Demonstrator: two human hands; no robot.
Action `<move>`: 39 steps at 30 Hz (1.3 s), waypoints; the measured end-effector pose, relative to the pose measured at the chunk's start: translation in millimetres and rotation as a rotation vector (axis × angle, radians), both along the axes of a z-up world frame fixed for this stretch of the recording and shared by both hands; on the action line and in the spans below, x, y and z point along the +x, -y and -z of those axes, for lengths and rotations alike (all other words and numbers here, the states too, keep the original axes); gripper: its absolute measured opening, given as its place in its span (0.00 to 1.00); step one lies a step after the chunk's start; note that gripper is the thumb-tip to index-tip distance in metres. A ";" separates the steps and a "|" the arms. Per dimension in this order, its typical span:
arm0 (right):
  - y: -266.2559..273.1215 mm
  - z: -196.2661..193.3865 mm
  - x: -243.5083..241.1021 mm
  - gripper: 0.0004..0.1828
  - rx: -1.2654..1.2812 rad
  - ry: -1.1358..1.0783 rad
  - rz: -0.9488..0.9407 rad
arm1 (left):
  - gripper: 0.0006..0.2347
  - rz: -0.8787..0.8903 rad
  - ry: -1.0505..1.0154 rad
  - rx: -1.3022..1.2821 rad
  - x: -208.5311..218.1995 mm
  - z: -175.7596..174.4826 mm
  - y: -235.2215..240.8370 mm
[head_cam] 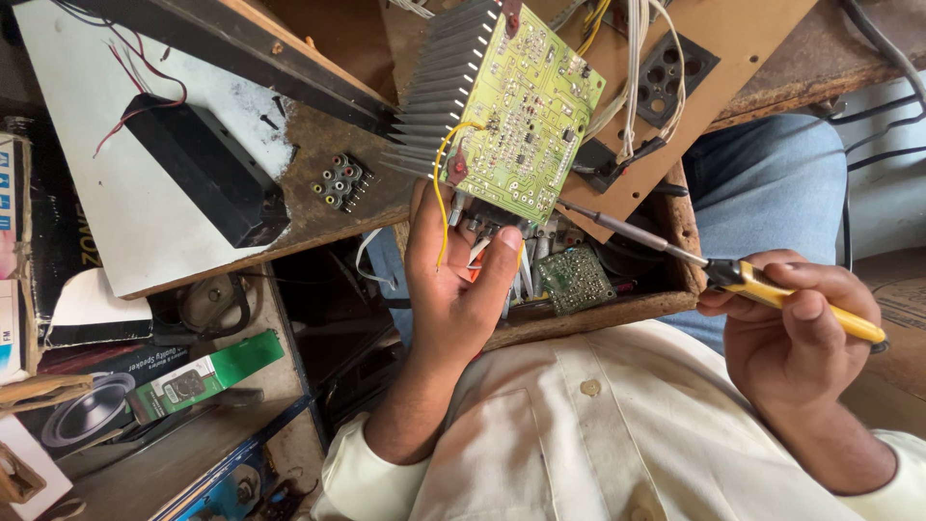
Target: The person uses a screwdriver to adjust components on a circuit board with a heatsink, then handles a small black plastic part with metal pins. They place the part on the board and later wipe a multi-pin connector with a white cloth before positioning it near the board.
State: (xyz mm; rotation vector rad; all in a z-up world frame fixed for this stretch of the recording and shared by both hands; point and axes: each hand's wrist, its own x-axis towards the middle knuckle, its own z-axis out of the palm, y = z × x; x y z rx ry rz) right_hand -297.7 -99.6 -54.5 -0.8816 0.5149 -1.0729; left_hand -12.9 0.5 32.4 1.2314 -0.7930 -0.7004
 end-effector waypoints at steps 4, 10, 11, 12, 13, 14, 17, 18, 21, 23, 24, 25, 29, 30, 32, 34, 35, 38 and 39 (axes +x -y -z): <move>-1.6 2.1 0.1 0.12 -0.019 0.007 -0.027 | 0.25 0.004 -0.021 -0.002 0.4 0.0 -0.5; -1.9 2.7 1.0 0.12 0.018 0.033 -0.035 | 0.25 0.004 -0.022 0.006 1.8 -0.1 0.1; -1.5 2.6 1.3 0.12 0.017 0.031 -0.036 | 0.25 0.004 -0.019 0.004 2.2 -0.4 0.6; -1.2 2.6 1.8 0.12 0.017 0.030 -0.037 | 0.25 0.002 -0.013 0.004 2.5 -0.9 0.8; -1.3 2.3 1.9 0.12 0.014 0.025 -0.037 | 0.24 0.001 -0.009 0.009 2.7 -1.7 0.6; -1.0 2.1 2.0 0.12 0.015 0.026 -0.037 | 0.24 -0.001 -0.005 0.014 2.9 -2.7 0.4; -0.2 1.3 1.8 0.12 0.021 0.034 -0.034 | 0.23 0.004 -0.003 0.034 4.6 -6.2 -0.7; 0.0 0.9 1.9 0.12 0.023 0.034 -0.033 | 0.23 0.009 -0.005 0.038 5.4 -7.2 -1.1; -0.9 -1.9 2.2 0.13 0.010 0.012 -0.029 | 0.23 0.020 -0.023 0.042 6.2 -9.0 -2.1; -0.8 -5.3 5.7 0.13 -0.015 -0.007 -0.022 | 0.23 0.029 -0.021 0.034 7.0 -9.1 -2.2; 0.2 -7.3 8.8 0.13 -0.029 -0.018 -0.014 | 0.22 0.036 -0.012 0.027 7.6 -8.9 -2.4; 0.7 -10.0 12.2 0.14 -0.046 -0.032 0.004 | 0.21 0.044 -0.011 0.020 8.3 -8.4 -2.8; 13.4 -23.7 22.5 0.12 -0.471 -0.176 0.060 | 0.21 0.067 -0.014 -0.004 11.4 -6.5 -4.7; 16.0 -28.3 22.4 0.11 -0.619 -0.245 0.073 | 0.22 0.068 -0.005 -0.008 12.0 -6.4 -5.0; 19.3 -41.0 13.6 0.06 -0.954 -0.490 0.063 | 0.22 0.067 -0.014 -0.014 12.0 -6.3 -5.2; 16.4 -46.4 10.6 0.07 -1.075 -0.480 0.049 | 0.22 0.065 -0.034 -0.016 11.0 -6.8 -4.9; 14.7 -48.1 10.4 0.09 -1.136 -0.476 0.043 | 0.22 0.065 -0.036 -0.019 10.4 -6.9 -4.0; 14.2 -55.8 10.9 0.15 -1.213 -0.468 -0.042 | 0.21 0.065 -0.015 -0.020 10.2 -8.1 -3.4; 14.5 -59.2 12.5 0.14 -1.237 -0.487 -0.049 | 0.21 0.066 -0.020 -0.020 10.3 -8.4 -3.4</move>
